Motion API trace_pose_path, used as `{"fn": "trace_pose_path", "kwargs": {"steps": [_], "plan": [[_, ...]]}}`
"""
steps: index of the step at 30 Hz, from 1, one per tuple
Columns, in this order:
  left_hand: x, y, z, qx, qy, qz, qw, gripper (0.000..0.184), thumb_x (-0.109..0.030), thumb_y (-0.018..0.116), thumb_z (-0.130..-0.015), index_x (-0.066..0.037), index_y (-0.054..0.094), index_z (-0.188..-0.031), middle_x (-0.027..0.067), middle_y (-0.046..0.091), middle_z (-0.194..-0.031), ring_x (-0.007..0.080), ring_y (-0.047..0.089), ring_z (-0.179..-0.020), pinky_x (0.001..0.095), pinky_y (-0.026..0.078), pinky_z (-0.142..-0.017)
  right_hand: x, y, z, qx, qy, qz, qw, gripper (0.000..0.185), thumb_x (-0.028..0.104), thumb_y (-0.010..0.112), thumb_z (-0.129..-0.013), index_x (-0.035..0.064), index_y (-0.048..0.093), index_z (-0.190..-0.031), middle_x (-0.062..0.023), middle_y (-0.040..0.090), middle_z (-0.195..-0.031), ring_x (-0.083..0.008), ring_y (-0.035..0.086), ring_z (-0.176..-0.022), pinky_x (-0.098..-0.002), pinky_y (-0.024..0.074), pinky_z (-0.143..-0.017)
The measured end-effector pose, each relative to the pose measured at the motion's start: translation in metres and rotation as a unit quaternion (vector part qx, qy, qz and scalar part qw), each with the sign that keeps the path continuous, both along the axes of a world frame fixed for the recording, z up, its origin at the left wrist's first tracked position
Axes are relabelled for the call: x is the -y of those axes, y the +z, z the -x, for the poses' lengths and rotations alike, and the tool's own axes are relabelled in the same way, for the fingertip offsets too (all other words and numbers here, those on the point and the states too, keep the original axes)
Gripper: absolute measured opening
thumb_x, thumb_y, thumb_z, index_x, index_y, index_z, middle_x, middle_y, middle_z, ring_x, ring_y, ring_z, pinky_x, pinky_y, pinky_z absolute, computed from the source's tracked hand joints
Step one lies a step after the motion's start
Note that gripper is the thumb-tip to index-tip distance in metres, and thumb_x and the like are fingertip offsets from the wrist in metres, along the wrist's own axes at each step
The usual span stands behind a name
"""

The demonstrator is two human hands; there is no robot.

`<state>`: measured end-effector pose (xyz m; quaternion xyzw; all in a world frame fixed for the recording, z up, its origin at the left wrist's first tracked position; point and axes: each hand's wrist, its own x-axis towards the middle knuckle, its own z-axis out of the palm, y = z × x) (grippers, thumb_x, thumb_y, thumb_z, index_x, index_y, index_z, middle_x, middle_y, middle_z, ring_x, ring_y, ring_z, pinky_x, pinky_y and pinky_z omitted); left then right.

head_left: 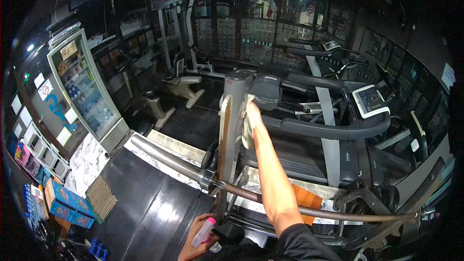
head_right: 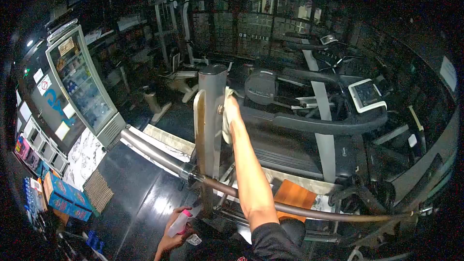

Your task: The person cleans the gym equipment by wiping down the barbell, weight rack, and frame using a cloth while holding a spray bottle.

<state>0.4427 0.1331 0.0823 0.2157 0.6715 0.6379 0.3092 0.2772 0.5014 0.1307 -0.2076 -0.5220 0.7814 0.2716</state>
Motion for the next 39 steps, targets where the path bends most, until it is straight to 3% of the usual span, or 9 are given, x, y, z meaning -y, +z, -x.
{"fn": "trace_pose_path", "kwargs": {"steps": [4,10,13,17,22,27,31,38,39], "plan": [[-0.004,0.001,0.000,-0.077,-0.032,0.047,0.995,0.053,-0.016,0.076,-0.075,-0.007,0.052,-0.121,0.0058,0.046,-0.125,0.0121,0.054,-0.093,0.0272,0.045,-0.078,0.009,-0.032,0.002,-0.095,-0.014,0.011,0.995,0.028,0.023,0.038,-0.097,0.0083,0.061,-0.089,0.0002,0.057,-0.077,-0.0111,0.050,-0.065,-0.0272,0.0402,-0.059],[-0.006,-0.008,0.002,-0.093,-0.076,0.014,0.993,0.050,-0.016,0.078,-0.074,-0.005,0.054,-0.116,0.0088,0.045,-0.131,0.0182,0.052,-0.110,0.0299,0.044,-0.088,-0.043,-0.051,0.018,-0.029,-0.117,-0.323,0.939,0.024,0.017,0.041,-0.098,0.0040,0.061,-0.098,-0.0020,0.059,-0.071,-0.0115,0.054,-0.065,-0.0256,0.0442,-0.061],[-0.007,0.001,0.000,-0.015,-0.059,0.027,0.998,0.048,-0.016,0.078,-0.074,-0.005,0.055,-0.114,0.0105,0.045,-0.131,0.0214,0.050,-0.115,0.0324,0.043,-0.091,-0.007,0.064,-0.018,-0.225,-0.161,-0.150,0.949,0.023,0.017,0.042,-0.099,0.0029,0.058,-0.106,-0.0038,0.060,-0.082,-0.0116,0.056,-0.071,-0.0276,0.0461,-0.062],[-0.003,-0.012,0.006,-0.105,-0.076,0.030,0.991,0.045,-0.018,0.077,-0.075,-0.005,0.055,-0.112,0.0124,0.046,-0.131,0.0240,0.048,-0.117,0.0350,0.041,-0.094,0.004,0.103,-0.003,-0.088,-0.167,-0.448,0.874,0.024,0.021,0.045,-0.094,0.0038,0.057,-0.105,-0.0048,0.061,-0.087,-0.0135,0.058,-0.076,-0.0286,0.0442,-0.071],[-0.010,-0.019,0.014,-0.160,-0.091,-0.007,0.983,0.044,-0.016,0.077,-0.074,-0.005,0.056,-0.111,0.0147,0.046,-0.130,0.0269,0.048,-0.118,0.0364,0.041,-0.093,-0.018,0.111,-0.006,-0.131,0.015,-0.331,0.934,0.024,0.021,0.045,-0.095,0.0034,0.060,-0.099,0.0014,0.056,-0.081,-0.0084,0.047,-0.077,-0.0267,0.0401,-0.070],[-0.012,-0.021,0.013,-0.162,-0.112,-0.041,0.980,0.042,-0.013,0.077,-0.073,-0.005,0.056,-0.109,0.0158,0.045,-0.130,0.0274,0.050,-0.113,0.0355,0.044,-0.087,-0.011,0.098,-0.009,-0.084,0.095,-0.017,0.992,0.035,0.030,0.037,-0.098,0.0069,0.060,-0.109,-0.0053,0.065,-0.096,-0.0145,0.062,-0.080,-0.0285,0.0518,-0.072],[-0.009,-0.011,0.006,-0.086,-0.099,-0.016,0.991,0.040,-0.013,0.077,-0.074,-0.005,0.056,-0.108,0.0158,0.046,-0.130,0.0265,0.051,-0.111,0.0342,0.045,-0.084,-0.013,0.012,0.010,-0.066,0.069,0.027,0.995,0.029,0.032,0.038,-0.098,0.0130,0.058,-0.088,0.0012,0.055,-0.072,-0.0112,0.054,-0.062,-0.0273,0.0467,-0.053],[-0.014,-0.017,0.011,-0.134,-0.116,-0.024,0.984,0.036,-0.013,0.076,-0.074,-0.004,0.058,-0.103,0.0170,0.049,-0.128,0.0268,0.052,-0.110,0.0353,0.045,-0.085,0.021,-0.029,-0.031,0.019,0.115,0.079,0.990,0.033,0.035,0.041,-0.096,0.0095,0.060,-0.085,-0.0022,0.059,-0.076,-0.0143,0.056,-0.069,-0.0299,0.0469,-0.062],[-0.015,-0.016,0.013,-0.146,-0.121,-0.030,0.981,0.035,-0.014,0.076,-0.074,-0.004,0.058,-0.102,0.0171,0.049,-0.128,0.0273,0.052,-0.111,0.0361,0.045,-0.086,-0.010,-0.090,-0.010,0.023,0.188,0.079,0.979,0.036,0.034,0.040,-0.096,0.0079,0.062,-0.086,-0.0046,0.061,-0.081,-0.0156,0.059,-0.075,-0.0312,0.0484,-0.066]]}}
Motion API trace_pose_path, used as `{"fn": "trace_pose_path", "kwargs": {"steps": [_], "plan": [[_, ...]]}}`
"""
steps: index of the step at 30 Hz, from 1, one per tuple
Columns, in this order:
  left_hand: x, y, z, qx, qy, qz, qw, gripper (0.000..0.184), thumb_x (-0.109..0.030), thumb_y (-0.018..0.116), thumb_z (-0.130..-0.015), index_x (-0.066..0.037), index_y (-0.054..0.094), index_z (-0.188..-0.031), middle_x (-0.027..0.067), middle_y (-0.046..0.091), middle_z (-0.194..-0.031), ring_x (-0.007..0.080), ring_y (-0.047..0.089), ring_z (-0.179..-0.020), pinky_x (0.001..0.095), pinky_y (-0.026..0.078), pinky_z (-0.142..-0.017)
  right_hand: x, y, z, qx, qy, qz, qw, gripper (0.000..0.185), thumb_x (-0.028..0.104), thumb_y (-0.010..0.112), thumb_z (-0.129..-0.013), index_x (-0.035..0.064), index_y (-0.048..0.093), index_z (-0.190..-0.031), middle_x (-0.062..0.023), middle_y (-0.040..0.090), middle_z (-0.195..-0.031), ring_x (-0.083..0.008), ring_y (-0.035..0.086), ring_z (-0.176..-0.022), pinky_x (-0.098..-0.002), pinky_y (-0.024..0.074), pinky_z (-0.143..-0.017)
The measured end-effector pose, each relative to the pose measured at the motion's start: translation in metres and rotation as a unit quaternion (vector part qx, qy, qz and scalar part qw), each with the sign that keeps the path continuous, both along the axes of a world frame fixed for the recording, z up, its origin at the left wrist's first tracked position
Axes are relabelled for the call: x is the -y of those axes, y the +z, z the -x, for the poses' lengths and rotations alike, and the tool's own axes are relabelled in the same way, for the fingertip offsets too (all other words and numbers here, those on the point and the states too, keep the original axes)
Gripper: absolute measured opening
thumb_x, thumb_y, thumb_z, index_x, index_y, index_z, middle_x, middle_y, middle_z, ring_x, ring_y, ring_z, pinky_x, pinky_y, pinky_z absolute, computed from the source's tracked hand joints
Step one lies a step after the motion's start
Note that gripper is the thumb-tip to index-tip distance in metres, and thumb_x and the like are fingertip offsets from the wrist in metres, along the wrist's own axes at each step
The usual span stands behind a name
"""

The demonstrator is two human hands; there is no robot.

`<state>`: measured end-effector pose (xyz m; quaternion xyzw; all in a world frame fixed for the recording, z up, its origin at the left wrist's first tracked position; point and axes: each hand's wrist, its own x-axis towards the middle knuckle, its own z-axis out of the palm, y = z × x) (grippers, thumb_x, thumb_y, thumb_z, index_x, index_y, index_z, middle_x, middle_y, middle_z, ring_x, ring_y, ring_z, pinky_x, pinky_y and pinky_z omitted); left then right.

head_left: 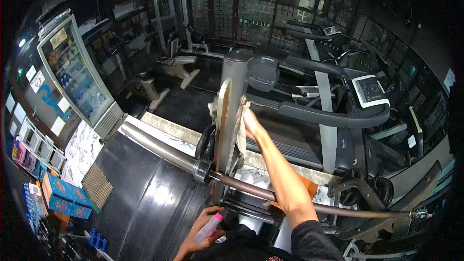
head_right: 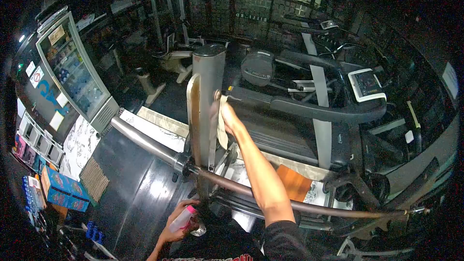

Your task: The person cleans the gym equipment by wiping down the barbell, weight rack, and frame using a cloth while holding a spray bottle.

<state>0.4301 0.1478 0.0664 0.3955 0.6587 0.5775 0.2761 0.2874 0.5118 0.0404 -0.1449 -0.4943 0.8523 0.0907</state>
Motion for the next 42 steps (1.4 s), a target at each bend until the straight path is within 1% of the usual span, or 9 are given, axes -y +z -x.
{"fn": "trace_pose_path", "kwargs": {"steps": [8,10,13,18,23,26,36,39,42], "plan": [[-0.003,0.005,0.002,0.014,0.015,-0.028,0.999,0.030,-0.015,0.076,-0.075,-0.005,0.059,-0.097,0.0178,0.050,-0.126,0.0301,0.050,-0.115,0.0383,0.042,-0.091,0.001,-0.014,0.021,0.032,-0.084,0.072,0.993,0.039,0.037,0.039,-0.095,0.0074,0.061,-0.081,-0.0040,0.058,-0.071,-0.0180,0.056,-0.062,-0.0329,0.0475,-0.056],[0.002,0.006,0.002,0.008,0.018,-0.031,0.999,0.029,-0.015,0.076,-0.075,-0.005,0.059,-0.097,0.0176,0.050,-0.126,0.0301,0.050,-0.115,0.0381,0.042,-0.091,0.024,0.090,0.002,-0.030,-0.102,0.139,0.985,0.037,0.039,0.042,-0.095,0.0137,0.056,-0.073,-0.0013,0.055,-0.065,-0.0183,0.051,-0.050,-0.0341,0.0452,-0.047],[0.008,0.006,0.001,-0.014,0.030,-0.011,0.999,0.030,-0.014,0.076,-0.074,-0.005,0.059,-0.098,0.0170,0.050,-0.126,0.0295,0.051,-0.115,0.0377,0.043,-0.090,0.003,0.152,0.011,-0.300,-0.100,0.027,0.948,0.039,0.037,0.045,-0.096,0.0049,0.056,-0.116,-0.0049,0.064,-0.097,-0.0167,0.061,-0.089,-0.0325,0.0510,-0.079],[0.010,0.004,0.006,0.013,0.030,0.014,0.999,0.033,-0.012,0.077,-0.073,-0.005,0.059,-0.101,0.0167,0.050,-0.127,0.0289,0.052,-0.111,0.0367,0.043,-0.088,0.005,0.212,0.010,-0.271,-0.244,-0.491,0.791,0.025,0.019,0.047,-0.091,0.0043,0.065,-0.100,-0.0102,0.066,-0.095,-0.0168,0.060,-0.087,-0.0282,0.0434,-0.076],[0.002,-0.001,0.015,0.012,0.026,0.010,1.000,0.033,-0.014,0.077,-0.073,-0.005,0.059,-0.100,0.0171,0.050,-0.126,0.0285,0.053,-0.110,0.0367,0.044,-0.087,0.028,0.222,-0.013,-0.313,-0.237,-0.631,0.670,0.018,0.014,0.052,-0.082,0.0052,0.065,-0.089,-0.0129,0.063,-0.084,-0.0338,0.059,-0.083,-0.0390,0.0442,-0.080],[-0.004,-0.004,0.022,0.049,0.021,0.015,0.998,0.033,-0.014,0.077,-0.073,-0.005,0.059,-0.099,0.0172,0.051,-0.125,0.0285,0.053,-0.110,0.0367,0.043,-0.088,0.037,0.226,-0.011,-0.373,-0.243,-0.673,0.591,0.012,0.011,0.053,-0.079,0.0046,0.062,-0.082,-0.0132,0.061,-0.078,-0.0318,0.059,-0.079,-0.0388,0.0437,-0.076],[-0.018,0.006,0.039,0.023,-0.017,-0.013,0.999,0.035,-0.008,0.076,-0.073,-0.004,0.058,-0.104,0.0159,0.050,-0.125,0.0260,0.053,-0.108,0.0355,0.044,-0.086,0.035,0.213,0.002,-0.399,-0.365,-0.546,0.640,0.016,0.013,0.051,-0.081,0.0053,0.064,-0.084,-0.0108,0.064,-0.080,-0.0288,0.060,-0.074,-0.0370,0.0455,-0.072],[-0.019,0.003,0.033,0.040,-0.020,-0.021,0.999,0.036,-0.007,0.075,-0.074,-0.004,0.058,-0.106,0.0147,0.051,-0.126,0.0247,0.053,-0.108,0.0347,0.044,-0.085,0.035,0.217,-0.003,-0.502,-0.370,-0.686,0.375,0.016,0.019,0.058,-0.068,0.0146,0.069,-0.077,-0.0050,0.066,-0.078,-0.0225,0.064,-0.075,-0.0363,0.0485,-0.074],[-0.020,-0.002,0.026,0.028,-0.037,-0.026,0.999,0.036,-0.007,0.074,-0.076,-0.005,0.058,-0.108,0.0128,0.051,-0.126,0.0232,0.054,-0.106,0.0332,0.045,-0.084,0.038,0.223,-0.005,-0.478,-0.289,-0.721,0.410,0.014,0.019,0.060,-0.065,0.0131,0.068,-0.075,-0.0053,0.065,-0.075,-0.0215,0.063,-0.074,-0.0360,0.0482,-0.072]]}}
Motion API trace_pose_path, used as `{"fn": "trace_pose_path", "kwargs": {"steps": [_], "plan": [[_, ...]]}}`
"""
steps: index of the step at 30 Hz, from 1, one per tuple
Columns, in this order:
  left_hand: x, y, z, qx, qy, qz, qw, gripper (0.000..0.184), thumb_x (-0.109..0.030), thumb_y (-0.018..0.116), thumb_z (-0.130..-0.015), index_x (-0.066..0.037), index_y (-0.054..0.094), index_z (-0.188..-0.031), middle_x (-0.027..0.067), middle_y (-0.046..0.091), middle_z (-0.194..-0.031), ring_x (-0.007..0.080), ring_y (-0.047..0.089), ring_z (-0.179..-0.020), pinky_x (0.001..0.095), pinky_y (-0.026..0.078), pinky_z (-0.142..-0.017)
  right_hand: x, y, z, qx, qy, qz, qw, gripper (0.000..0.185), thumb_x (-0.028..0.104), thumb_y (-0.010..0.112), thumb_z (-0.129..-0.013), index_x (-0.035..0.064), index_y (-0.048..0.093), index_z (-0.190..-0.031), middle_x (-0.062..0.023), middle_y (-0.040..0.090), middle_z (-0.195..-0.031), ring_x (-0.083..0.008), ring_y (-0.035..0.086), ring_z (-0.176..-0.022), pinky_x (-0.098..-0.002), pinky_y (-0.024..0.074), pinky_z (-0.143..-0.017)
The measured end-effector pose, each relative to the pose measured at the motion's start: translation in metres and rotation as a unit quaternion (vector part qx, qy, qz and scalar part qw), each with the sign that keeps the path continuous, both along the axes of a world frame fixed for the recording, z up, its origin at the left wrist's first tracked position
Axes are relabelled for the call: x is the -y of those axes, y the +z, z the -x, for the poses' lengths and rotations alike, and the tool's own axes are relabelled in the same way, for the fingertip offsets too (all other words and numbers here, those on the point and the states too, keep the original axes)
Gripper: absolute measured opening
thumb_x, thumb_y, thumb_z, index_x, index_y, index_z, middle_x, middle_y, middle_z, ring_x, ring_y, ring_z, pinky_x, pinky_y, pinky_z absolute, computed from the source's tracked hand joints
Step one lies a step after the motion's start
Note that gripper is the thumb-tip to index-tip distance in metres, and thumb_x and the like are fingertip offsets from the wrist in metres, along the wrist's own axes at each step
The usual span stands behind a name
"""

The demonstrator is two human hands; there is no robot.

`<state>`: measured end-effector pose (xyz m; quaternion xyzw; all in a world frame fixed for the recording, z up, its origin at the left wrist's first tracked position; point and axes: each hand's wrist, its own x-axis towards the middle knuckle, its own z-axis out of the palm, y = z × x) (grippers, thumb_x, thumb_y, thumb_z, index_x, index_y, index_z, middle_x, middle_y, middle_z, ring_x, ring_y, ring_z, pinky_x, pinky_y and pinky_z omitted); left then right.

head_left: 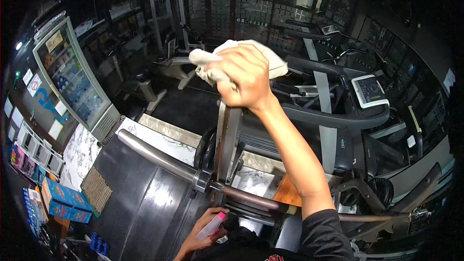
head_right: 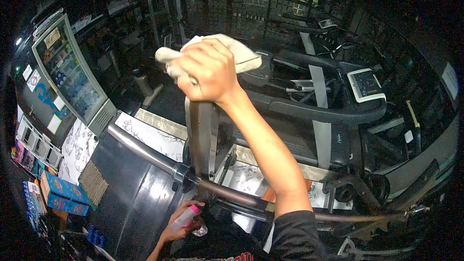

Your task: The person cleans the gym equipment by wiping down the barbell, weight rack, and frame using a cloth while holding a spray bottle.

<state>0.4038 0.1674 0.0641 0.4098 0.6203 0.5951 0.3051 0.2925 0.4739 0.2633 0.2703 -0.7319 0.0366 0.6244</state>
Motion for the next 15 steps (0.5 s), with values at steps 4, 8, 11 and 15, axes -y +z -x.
{"fn": "trace_pose_path", "kwargs": {"steps": [4,8,11,15], "plan": [[0.000,0.002,-0.009,0.022,-0.009,0.005,1.000,0.037,-0.007,0.074,-0.077,-0.006,0.057,-0.110,0.0112,0.051,-0.127,0.0219,0.054,-0.104,0.0313,0.045,-0.081,0.004,0.008,-0.009,0.123,-0.064,0.094,0.986,0.015,0.020,0.058,-0.072,0.0074,0.064,-0.077,-0.0101,0.064,-0.074,-0.0292,0.061,-0.072,-0.0389,0.0478,-0.068],[0.001,0.006,-0.016,-0.004,0.006,0.008,1.000,0.038,-0.007,0.074,-0.077,-0.006,0.057,-0.111,0.0112,0.050,-0.127,0.0216,0.054,-0.105,0.0309,0.045,-0.082,-0.015,0.021,-0.012,0.355,-0.043,0.311,0.881,0.028,0.026,0.048,-0.088,0.0043,0.062,-0.097,-0.0192,0.065,-0.086,-0.0385,0.062,-0.080,-0.0405,0.0470,-0.072],[0.007,0.004,-0.021,0.042,0.029,0.028,0.998,0.043,-0.008,0.075,-0.075,-0.005,0.057,-0.113,0.0102,0.053,-0.126,0.0254,0.050,-0.116,0.0366,0.039,-0.098,-0.056,0.009,0.002,0.422,-0.039,0.347,0.836,0.032,0.028,0.048,-0.091,0.0022,0.062,-0.105,-0.0158,0.067,-0.091,-0.0224,0.065,-0.086,-0.0364,0.0470,-0.078],[0.011,-0.003,-0.025,-0.003,0.031,0.019,0.999,0.043,-0.008,0.075,-0.076,-0.006,0.057,-0.115,0.0109,0.051,-0.124,0.0233,0.053,-0.108,0.0324,0.044,-0.086,-0.067,-0.046,0.003,0.526,0.178,0.543,0.630,0.030,0.025,0.043,-0.095,0.0056,0.064,-0.102,-0.0058,0.066,-0.100,-0.0151,0.060,-0.091,-0.0323,0.0468,-0.087]]}}
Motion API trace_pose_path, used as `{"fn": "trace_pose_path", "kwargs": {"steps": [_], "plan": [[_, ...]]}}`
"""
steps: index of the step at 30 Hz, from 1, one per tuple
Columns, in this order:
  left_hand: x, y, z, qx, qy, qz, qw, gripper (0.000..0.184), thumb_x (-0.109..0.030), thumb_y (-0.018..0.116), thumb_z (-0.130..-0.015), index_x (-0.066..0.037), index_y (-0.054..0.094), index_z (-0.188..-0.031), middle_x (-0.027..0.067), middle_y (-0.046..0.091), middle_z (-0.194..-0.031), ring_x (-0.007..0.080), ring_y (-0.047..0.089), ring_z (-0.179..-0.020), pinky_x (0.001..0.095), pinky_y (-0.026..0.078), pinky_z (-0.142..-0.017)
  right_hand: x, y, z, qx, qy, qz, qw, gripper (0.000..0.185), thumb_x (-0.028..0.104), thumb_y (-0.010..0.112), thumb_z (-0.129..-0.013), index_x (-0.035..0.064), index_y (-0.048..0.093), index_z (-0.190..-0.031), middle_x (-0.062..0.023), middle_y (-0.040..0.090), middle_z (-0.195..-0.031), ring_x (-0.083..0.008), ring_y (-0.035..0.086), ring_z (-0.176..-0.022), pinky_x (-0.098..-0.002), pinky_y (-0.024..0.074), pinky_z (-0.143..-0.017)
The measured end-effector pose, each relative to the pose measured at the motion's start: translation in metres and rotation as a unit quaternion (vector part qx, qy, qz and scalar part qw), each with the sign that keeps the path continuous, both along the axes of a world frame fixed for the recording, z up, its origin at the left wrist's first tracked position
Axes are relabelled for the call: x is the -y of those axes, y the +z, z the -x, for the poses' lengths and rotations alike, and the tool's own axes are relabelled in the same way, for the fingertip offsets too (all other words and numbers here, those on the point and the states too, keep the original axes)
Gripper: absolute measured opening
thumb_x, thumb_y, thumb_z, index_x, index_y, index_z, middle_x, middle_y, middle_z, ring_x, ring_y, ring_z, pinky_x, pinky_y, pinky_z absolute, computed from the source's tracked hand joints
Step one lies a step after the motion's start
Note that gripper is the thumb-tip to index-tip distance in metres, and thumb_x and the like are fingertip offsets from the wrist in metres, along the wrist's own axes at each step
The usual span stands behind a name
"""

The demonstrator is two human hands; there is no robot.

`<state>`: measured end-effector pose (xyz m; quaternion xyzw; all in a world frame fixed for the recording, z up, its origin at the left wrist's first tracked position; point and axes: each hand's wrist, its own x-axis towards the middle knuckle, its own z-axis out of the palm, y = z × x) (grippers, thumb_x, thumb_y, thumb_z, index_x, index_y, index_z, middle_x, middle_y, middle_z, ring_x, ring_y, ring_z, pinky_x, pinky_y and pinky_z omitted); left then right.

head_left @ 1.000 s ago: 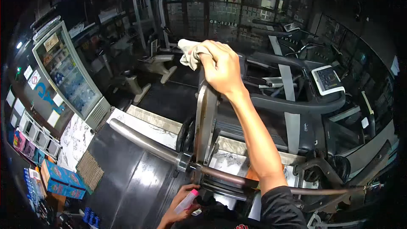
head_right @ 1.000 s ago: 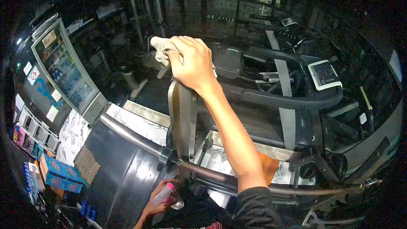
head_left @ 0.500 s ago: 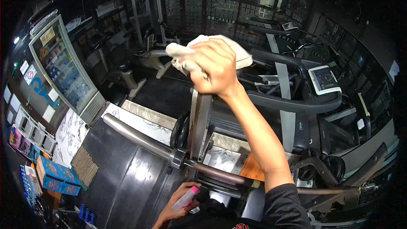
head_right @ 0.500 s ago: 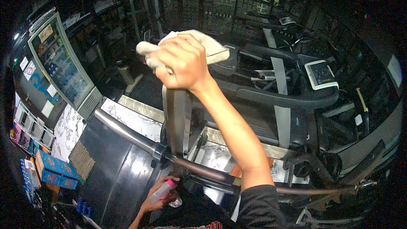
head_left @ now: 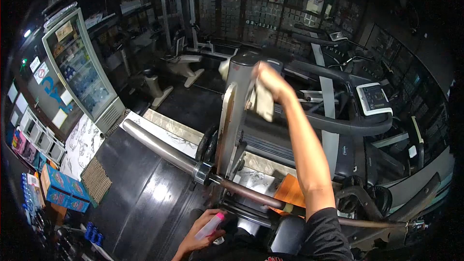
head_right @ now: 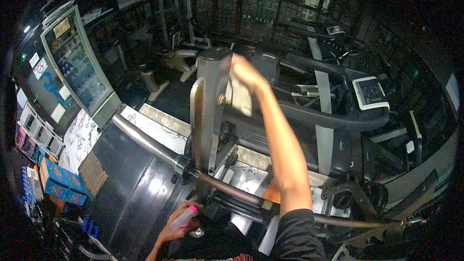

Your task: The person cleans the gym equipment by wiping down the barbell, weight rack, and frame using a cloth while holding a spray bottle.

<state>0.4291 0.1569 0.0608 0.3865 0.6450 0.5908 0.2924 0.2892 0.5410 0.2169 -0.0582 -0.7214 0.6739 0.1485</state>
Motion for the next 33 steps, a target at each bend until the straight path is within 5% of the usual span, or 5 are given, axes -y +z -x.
{"fn": "trace_pose_path", "kwargs": {"steps": [1,6,15,21,33], "plan": [[-0.001,-0.001,-0.001,-0.012,0.003,0.005,1.000,0.043,-0.009,0.075,-0.076,-0.006,0.057,-0.115,0.0109,0.051,-0.124,0.0237,0.053,-0.108,0.0330,0.044,-0.086,-0.001,-0.033,0.002,0.002,-0.001,-0.109,0.994,0.030,0.026,0.042,-0.096,0.0069,0.064,-0.102,-0.0053,0.066,-0.098,-0.0152,0.061,-0.089,-0.0323,0.0478,-0.086],[0.001,0.000,-0.006,0.000,0.010,0.013,1.000,0.042,-0.008,0.075,-0.076,-0.006,0.057,-0.114,0.0108,0.051,-0.123,0.0215,0.054,-0.103,0.0317,0.045,-0.082,0.024,-0.125,-0.019,0.093,0.064,0.376,0.920,0.032,0.030,0.037,-0.100,0.0102,0.060,-0.111,-0.0047,0.065,-0.100,-0.0177,0.060,-0.091,-0.0356,0.0495,-0.083],[-0.002,0.010,-0.014,0.038,0.029,0.023,0.999,0.037,-0.009,0.075,-0.076,-0.005,0.058,-0.109,0.0115,0.052,-0.121,0.0214,0.055,-0.102,0.0312,0.045,-0.081,0.037,-0.032,-0.040,-0.098,-0.021,0.273,0.957,0.032,0.021,0.030,-0.101,0.0069,0.052,-0.120,-0.0076,0.061,-0.109,-0.0182,0.060,-0.098,-0.0360,0.0518,-0.082],[-0.007,0.012,-0.017,-0.001,0.023,-0.016,1.000,0.035,-0.009,0.074,-0.078,-0.005,0.058,-0.109,0.0118,0.053,-0.120,0.0227,0.055,-0.106,0.0312,0.045,-0.083,0.023,-0.024,-0.004,-0.261,-0.085,0.067,0.959,0.042,0.025,0.040,-0.100,0.0060,0.039,-0.137,-0.0095,0.049,-0.134,-0.0179,0.045,-0.123,-0.0326,0.0321,-0.104],[-0.014,0.006,-0.018,-0.042,0.068,-0.004,0.997,0.034,-0.008,0.073,-0.076,-0.003,0.058,-0.106,0.0113,0.057,-0.109,0.0196,0.059,-0.081,0.0297,0.047,-0.070,0.057,-0.233,-0.049,0.127,0.014,0.293,0.947,0.036,0.022,0.030,-0.102,0.0084,0.048,-0.130,-0.0047,0.058,-0.117,-0.0136,0.053,-0.110,-0.0308,0.0416,-0.096]]}}
